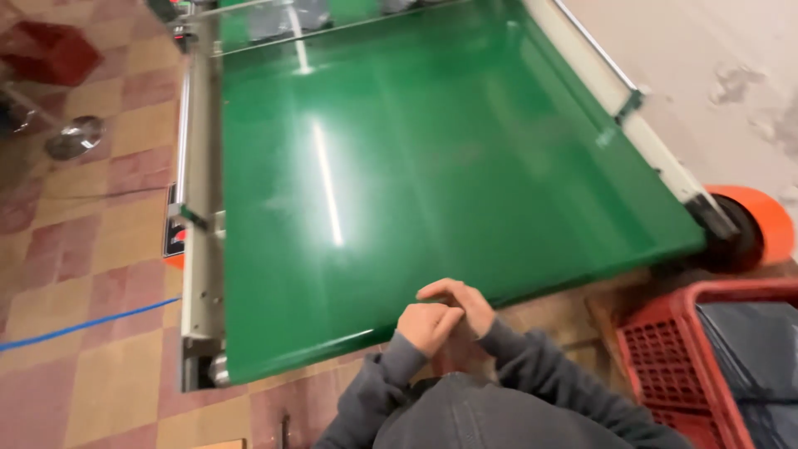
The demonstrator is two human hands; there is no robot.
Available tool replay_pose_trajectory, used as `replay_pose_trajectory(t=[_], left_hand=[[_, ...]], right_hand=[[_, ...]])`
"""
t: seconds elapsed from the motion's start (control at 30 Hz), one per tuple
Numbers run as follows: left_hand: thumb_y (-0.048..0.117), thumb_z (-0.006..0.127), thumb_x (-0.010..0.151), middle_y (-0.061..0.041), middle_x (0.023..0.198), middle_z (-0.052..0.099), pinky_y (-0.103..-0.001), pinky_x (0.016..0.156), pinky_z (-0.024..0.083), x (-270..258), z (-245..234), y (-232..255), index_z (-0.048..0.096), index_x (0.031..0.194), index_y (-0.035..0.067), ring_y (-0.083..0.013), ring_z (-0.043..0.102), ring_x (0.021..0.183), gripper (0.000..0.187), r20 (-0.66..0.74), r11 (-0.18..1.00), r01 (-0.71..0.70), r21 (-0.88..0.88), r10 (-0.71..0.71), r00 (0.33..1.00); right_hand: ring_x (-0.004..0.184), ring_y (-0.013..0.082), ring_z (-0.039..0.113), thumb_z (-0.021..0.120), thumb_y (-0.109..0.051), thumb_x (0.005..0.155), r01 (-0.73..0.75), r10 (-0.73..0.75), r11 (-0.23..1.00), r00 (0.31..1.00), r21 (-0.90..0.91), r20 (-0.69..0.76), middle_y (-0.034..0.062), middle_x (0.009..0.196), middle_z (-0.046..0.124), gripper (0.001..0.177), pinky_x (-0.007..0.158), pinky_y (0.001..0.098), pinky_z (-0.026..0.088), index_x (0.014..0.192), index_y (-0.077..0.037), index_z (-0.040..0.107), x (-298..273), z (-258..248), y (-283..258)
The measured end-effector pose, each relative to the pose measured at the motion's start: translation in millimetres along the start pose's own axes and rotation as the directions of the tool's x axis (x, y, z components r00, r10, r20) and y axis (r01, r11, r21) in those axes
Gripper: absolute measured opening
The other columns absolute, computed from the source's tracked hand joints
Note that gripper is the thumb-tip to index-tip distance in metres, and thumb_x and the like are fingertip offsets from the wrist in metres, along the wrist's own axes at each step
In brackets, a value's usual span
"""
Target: Folding plastic bags and placing them into a red crate.
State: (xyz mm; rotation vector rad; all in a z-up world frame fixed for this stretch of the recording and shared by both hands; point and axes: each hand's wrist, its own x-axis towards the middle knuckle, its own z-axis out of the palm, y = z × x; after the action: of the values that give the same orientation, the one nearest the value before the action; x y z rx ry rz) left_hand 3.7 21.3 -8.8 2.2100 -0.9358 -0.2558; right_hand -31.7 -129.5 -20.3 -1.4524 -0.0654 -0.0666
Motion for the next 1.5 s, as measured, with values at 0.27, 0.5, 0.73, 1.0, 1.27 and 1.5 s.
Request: replay_pose_trajectory(t=[0.27,0.5,0.73,1.0,1.27,1.5], left_hand=[[0.022,0.07,0.089,-0.006,0.109,0.068,-0.044,0.092,0.05,-18,-19,-3,0.064,0.094,0.012,-0.0303,0.063,0.101,0.012,-0.724,0.89,-0.247,0.384,0.456,0.518],[0.06,0.019,0.107,-0.013,0.151,0.058,-0.046,0.117,0.035,-19,18,-79,0.059,0.143,0.014,-0.0314,0.055,0.141,0.071,-0.504,0.706,-0.36,0.61,0.696,0.511],[0.067,0.02,0.101,-0.011,0.161,0.048,-0.041,0.122,0.024,8,14,-108,0.041,0.156,0.014,-0.0254,0.046,0.149,0.079,-0.39,0.644,-0.366,0.672,0.728,0.565],[0.042,0.054,0.098,-0.008,0.142,0.062,-0.049,0.11,0.042,53,6,-121,0.057,0.143,0.009,-0.0268,0.057,0.135,0.055,-0.479,0.78,-0.188,0.597,0.535,0.696],[0.044,0.065,0.092,-0.01,0.124,0.065,-0.043,0.096,0.053,40,23,-93,0.062,0.132,0.007,-0.0314,0.064,0.119,0.054,-0.392,0.832,-0.427,0.354,0.546,0.74],[0.048,0.077,0.079,-0.007,0.12,0.065,-0.037,0.081,0.057,24,45,-92,0.063,0.13,0.01,-0.0278,0.064,0.113,0.066,-0.241,0.802,-0.474,0.363,0.572,0.784]], right_hand=[[0.113,0.0432,0.06,0.015,-0.068,0.101,-0.291,-0.045,0.7,0.894,0.652,0.446,0.0365,0.121,0.058,0.092,0.095,0.044,0.053,0.133,0.01,0.052,60,65,110],[0.144,0.0458,0.045,0.043,-0.075,0.097,-0.437,-0.23,0.554,0.737,0.708,0.635,0.0296,0.155,0.044,0.091,0.12,0.0449,0.043,0.157,-0.006,0.04,81,57,168],[0.099,0.0289,0.073,0.056,-0.087,0.081,-0.404,0.354,0.074,0.865,0.912,0.355,0.0144,0.119,0.073,0.097,0.09,0.0413,0.06,0.132,-0.005,0.062,27,49,12],[0.117,0.0389,0.068,0.021,-0.067,0.11,-0.084,0.346,0.871,0.804,0.484,-0.483,0.0243,0.126,0.069,0.077,0.091,0.0479,0.057,0.135,-0.005,0.058,-20,-138,102],[0.108,0.0318,0.067,0.029,-0.068,0.108,-0.116,0.531,0.835,0.419,0.537,-0.736,0.0096,0.113,0.063,0.059,0.085,0.0484,0.058,0.127,-0.015,0.048,-81,-217,165],[0.145,0.0392,0.041,0.032,-0.071,0.106,-0.186,0.556,0.829,0.375,0.527,-0.742,0.0233,0.155,0.034,0.084,0.105,0.0606,0.049,0.158,-0.005,0.026,-71,-190,143]])
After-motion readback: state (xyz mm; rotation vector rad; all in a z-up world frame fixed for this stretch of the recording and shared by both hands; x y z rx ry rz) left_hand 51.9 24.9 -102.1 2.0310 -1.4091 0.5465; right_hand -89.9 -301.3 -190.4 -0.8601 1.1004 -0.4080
